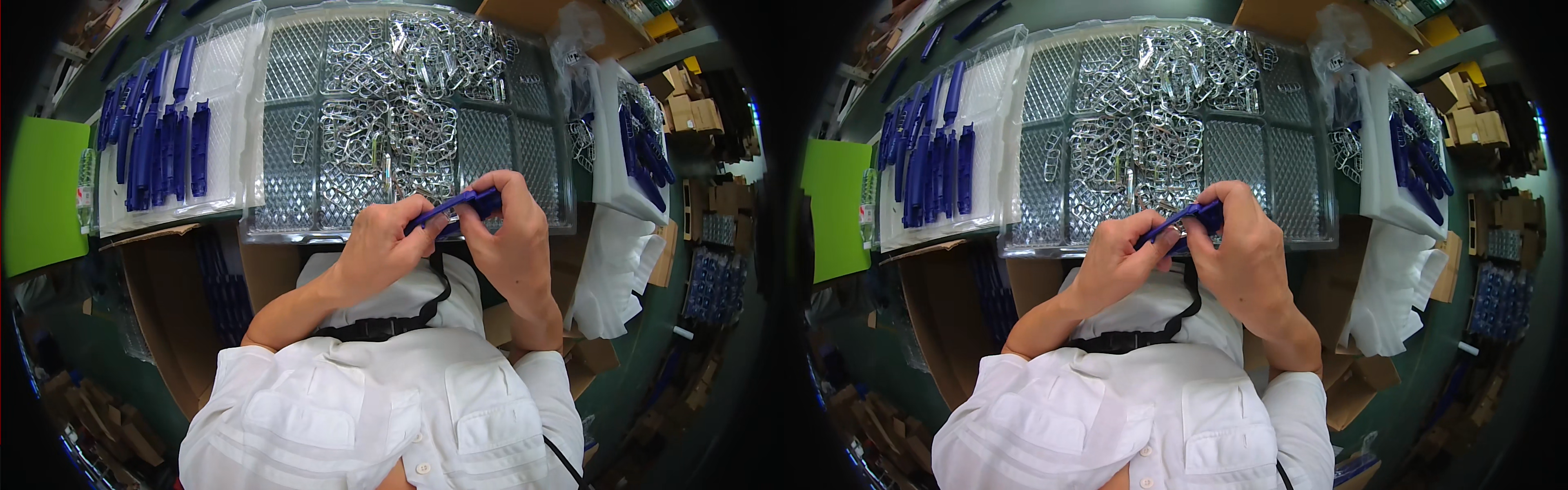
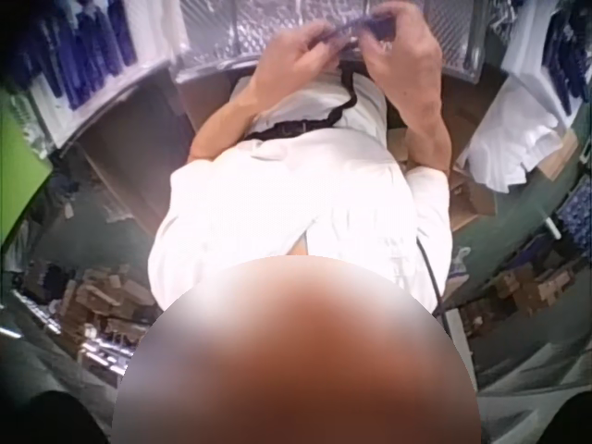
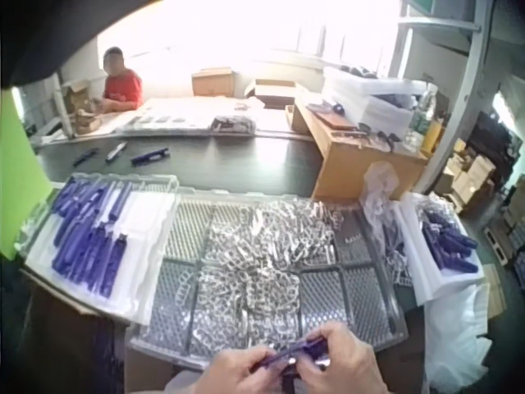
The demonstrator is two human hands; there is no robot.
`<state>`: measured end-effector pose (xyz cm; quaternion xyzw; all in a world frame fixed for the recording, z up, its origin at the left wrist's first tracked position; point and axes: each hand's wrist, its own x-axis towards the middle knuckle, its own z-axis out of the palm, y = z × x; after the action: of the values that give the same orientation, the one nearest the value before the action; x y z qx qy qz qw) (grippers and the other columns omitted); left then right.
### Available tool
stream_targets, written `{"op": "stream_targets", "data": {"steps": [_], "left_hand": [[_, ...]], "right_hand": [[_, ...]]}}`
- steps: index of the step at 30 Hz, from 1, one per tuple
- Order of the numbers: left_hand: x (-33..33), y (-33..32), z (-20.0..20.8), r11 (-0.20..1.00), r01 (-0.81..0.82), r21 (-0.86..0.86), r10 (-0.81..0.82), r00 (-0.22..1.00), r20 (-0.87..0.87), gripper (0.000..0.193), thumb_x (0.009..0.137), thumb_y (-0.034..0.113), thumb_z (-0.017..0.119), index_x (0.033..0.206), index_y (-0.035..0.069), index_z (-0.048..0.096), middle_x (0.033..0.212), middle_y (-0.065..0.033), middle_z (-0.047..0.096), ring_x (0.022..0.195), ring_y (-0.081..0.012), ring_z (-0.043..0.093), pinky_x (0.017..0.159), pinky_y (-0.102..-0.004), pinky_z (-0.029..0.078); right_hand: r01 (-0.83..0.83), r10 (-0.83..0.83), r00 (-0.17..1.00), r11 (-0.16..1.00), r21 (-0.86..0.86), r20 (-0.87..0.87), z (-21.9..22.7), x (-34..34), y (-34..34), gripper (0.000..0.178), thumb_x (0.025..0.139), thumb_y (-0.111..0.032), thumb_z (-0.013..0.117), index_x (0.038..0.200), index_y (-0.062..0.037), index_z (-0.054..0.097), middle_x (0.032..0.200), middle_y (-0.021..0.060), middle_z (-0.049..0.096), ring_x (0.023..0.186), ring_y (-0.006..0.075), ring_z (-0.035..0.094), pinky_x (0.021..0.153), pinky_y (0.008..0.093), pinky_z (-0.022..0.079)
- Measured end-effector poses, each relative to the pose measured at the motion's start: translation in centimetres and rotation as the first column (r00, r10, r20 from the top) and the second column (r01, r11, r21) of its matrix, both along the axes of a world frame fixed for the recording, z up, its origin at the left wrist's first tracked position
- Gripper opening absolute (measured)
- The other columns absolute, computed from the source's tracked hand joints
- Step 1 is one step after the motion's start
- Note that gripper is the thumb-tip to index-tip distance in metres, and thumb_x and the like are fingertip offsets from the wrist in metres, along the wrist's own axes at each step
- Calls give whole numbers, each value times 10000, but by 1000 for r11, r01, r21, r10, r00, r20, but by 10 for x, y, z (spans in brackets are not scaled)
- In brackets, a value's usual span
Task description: Manually assemble metal components into a blue plastic electronic device housing.
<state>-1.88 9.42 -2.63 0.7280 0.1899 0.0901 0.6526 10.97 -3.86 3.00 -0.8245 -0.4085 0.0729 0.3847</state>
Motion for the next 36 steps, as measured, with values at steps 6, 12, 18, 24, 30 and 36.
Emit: {"op": "stream_targets", "data": {"steps": [6,12,18,24,30,36], "left_hand": [[4,2,-1,1000,-5,-20,4,998,-58,196,1000,196,674,909,25,696,618,-35,663,543,-88,609,505,-275,447],[-4,23,18,993,105,62,-110,989,95,206,997,170,666,1146,30,695,846,-77,716,723,-121,670,637,-285,510],[-26,51,40,906,97,412,-227,933,278,481,903,43,727,1368,-14,618,1137,-181,692,990,-303,704,874,-339,562],[-27,70,40,806,-213,552,-9,929,371,576,776,62,866,1307,16,647,1140,-176,710,992,-319,717,833,-379,589],[-18,92,45,782,-270,562,53,927,371,559,764,20,875,1274,18,647,1147,-158,712,993,-274,719,860,-351,584],[2,113,50,723,-301,622,56,923,381,537,772,73,869,1255,22,640,1104,-163,704,959,-345,715,831,-391,585]], "right_hand": [[-12,11,994,1000,1,105,-2,-2,4,276,824,29,776,1033,-6,599,872,101,665,729,228,689,666,331,557],[-126,117,992,939,321,48,-7,14,5,355,807,104,739,1090,-24,567,973,149,701,854,258,727,746,341,580],[-132,209,974,835,535,-85,-15,10,-2,525,748,94,807,1206,-31,583,1171,179,709,980,238,706,845,325,566],[-207,203,966,978,9,161,-34,28,0,435,772,-79,857,1153,-11,659,1164,130,702,1002,280,689,814,359,558],[-211,288,892,947,-242,349,-50,18,14,401,759,-54,818,1138,-33,687,1097,105,671,975,309,641,812,406,559],[-235,311,890,939,-250,333,-55,19,20,364,765,-61,797,1108,-39,675,1000,91,620,922,291,612,784,409,537]]}}
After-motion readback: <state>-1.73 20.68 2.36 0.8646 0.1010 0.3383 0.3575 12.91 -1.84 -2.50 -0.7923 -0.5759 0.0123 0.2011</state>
